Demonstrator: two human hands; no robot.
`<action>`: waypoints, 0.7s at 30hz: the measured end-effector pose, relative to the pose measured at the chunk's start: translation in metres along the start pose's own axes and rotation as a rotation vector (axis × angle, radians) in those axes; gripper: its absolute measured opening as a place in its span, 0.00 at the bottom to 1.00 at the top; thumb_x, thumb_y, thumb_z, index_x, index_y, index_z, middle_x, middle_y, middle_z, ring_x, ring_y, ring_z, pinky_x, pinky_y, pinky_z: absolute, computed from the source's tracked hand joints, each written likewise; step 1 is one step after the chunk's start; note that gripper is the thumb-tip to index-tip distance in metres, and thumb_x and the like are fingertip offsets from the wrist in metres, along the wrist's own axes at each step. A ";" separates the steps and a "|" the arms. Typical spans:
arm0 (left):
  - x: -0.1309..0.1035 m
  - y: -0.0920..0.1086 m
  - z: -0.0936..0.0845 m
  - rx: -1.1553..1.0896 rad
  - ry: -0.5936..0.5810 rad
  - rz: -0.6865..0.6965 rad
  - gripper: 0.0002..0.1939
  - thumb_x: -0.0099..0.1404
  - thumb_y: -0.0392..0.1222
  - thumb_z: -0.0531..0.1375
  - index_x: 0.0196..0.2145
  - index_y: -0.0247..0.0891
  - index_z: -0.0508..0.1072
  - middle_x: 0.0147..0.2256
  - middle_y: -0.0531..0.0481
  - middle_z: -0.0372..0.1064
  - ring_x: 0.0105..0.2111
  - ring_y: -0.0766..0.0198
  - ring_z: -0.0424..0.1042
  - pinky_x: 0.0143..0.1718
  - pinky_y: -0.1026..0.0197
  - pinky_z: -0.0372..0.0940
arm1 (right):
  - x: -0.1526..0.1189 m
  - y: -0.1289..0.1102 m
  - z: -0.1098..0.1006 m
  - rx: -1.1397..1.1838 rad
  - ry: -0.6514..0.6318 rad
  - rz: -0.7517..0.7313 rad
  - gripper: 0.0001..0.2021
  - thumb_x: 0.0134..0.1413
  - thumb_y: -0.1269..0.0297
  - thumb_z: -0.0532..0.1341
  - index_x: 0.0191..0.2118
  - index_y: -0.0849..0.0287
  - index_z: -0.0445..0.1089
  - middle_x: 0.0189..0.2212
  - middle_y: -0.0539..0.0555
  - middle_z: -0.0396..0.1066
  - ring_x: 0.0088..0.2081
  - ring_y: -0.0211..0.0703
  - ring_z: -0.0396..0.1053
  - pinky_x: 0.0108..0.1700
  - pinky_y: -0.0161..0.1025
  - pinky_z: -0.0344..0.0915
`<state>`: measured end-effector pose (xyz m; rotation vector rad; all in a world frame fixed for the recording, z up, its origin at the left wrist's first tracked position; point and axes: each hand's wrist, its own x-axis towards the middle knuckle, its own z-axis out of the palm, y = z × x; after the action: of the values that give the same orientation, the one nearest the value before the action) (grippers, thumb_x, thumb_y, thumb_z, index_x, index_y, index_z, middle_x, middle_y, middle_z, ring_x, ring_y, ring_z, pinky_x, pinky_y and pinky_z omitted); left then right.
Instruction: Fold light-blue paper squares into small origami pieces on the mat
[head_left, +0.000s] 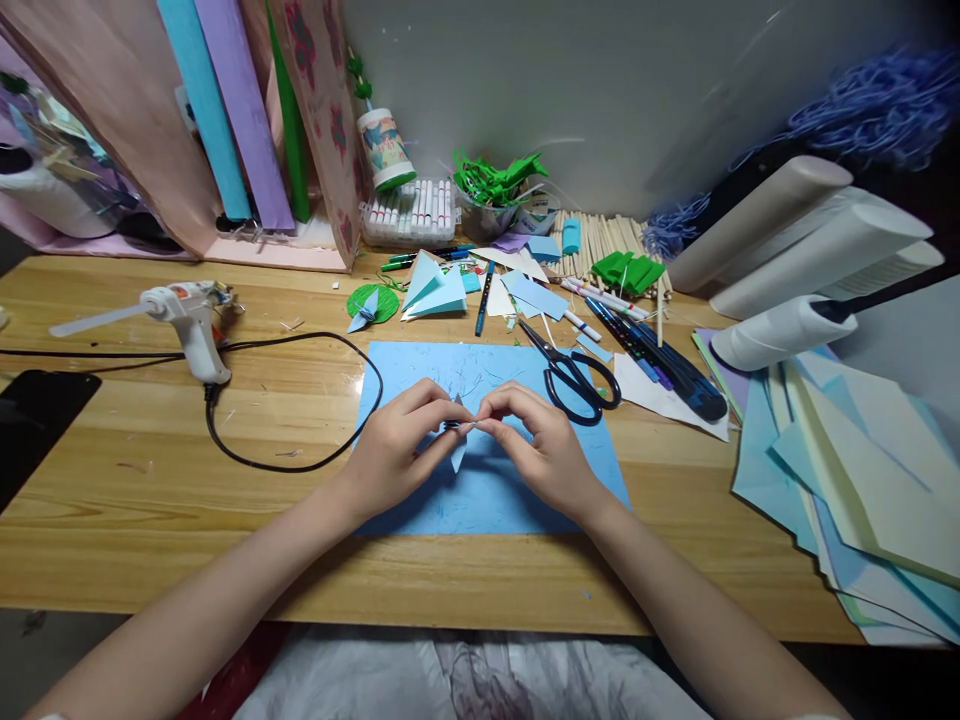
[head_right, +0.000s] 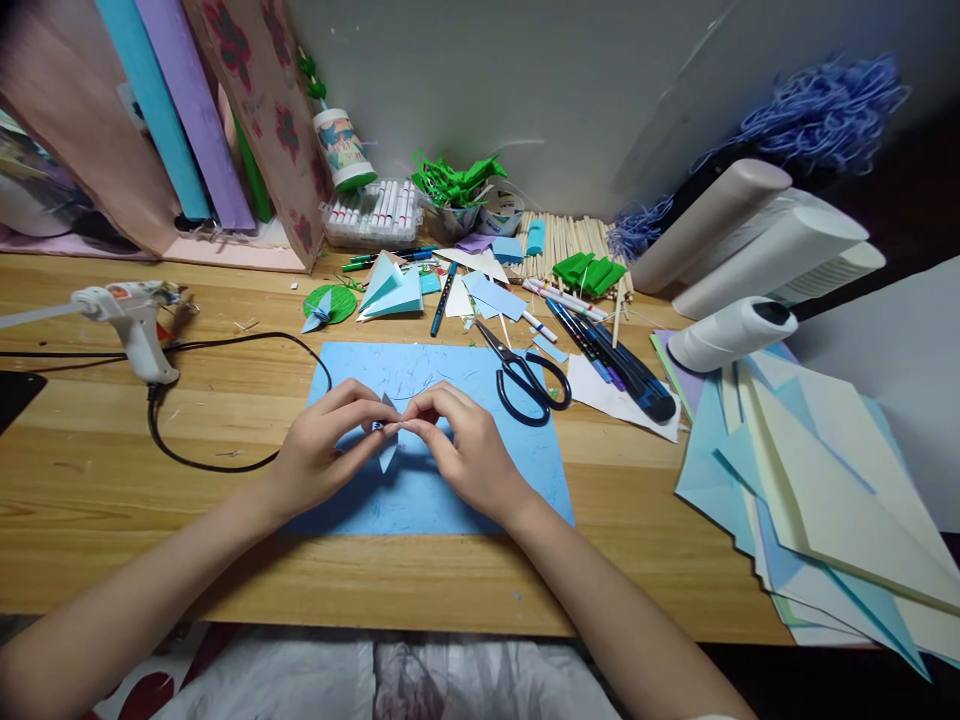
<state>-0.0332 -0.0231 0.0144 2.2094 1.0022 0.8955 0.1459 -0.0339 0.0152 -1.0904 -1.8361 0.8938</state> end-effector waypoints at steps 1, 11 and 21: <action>0.000 0.000 0.001 0.000 0.003 -0.010 0.08 0.62 0.36 0.53 0.40 0.38 0.69 0.33 0.49 0.63 0.34 0.66 0.64 0.35 0.64 0.61 | 0.000 0.001 0.001 -0.026 0.000 -0.011 0.04 0.56 0.72 0.54 0.33 0.58 0.63 0.30 0.51 0.64 0.33 0.38 0.63 0.37 0.37 0.60; 0.002 0.000 0.003 -0.018 -0.100 -0.108 0.15 0.62 0.42 0.54 0.47 0.40 0.65 0.35 0.48 0.62 0.37 0.64 0.64 0.40 0.61 0.60 | -0.001 0.003 0.006 -0.079 0.016 -0.072 0.05 0.57 0.73 0.50 0.33 0.58 0.58 0.30 0.52 0.60 0.33 0.41 0.59 0.36 0.38 0.58; -0.002 0.001 0.002 0.061 -0.212 -0.130 0.10 0.65 0.39 0.50 0.29 0.36 0.67 0.30 0.50 0.64 0.32 0.65 0.64 0.33 0.65 0.58 | -0.004 0.003 0.011 -0.053 0.018 -0.035 0.06 0.58 0.72 0.47 0.32 0.57 0.57 0.29 0.52 0.59 0.33 0.41 0.59 0.35 0.37 0.57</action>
<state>-0.0321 -0.0255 0.0138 2.2053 1.0682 0.5661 0.1386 -0.0386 0.0068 -1.0926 -1.8679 0.8162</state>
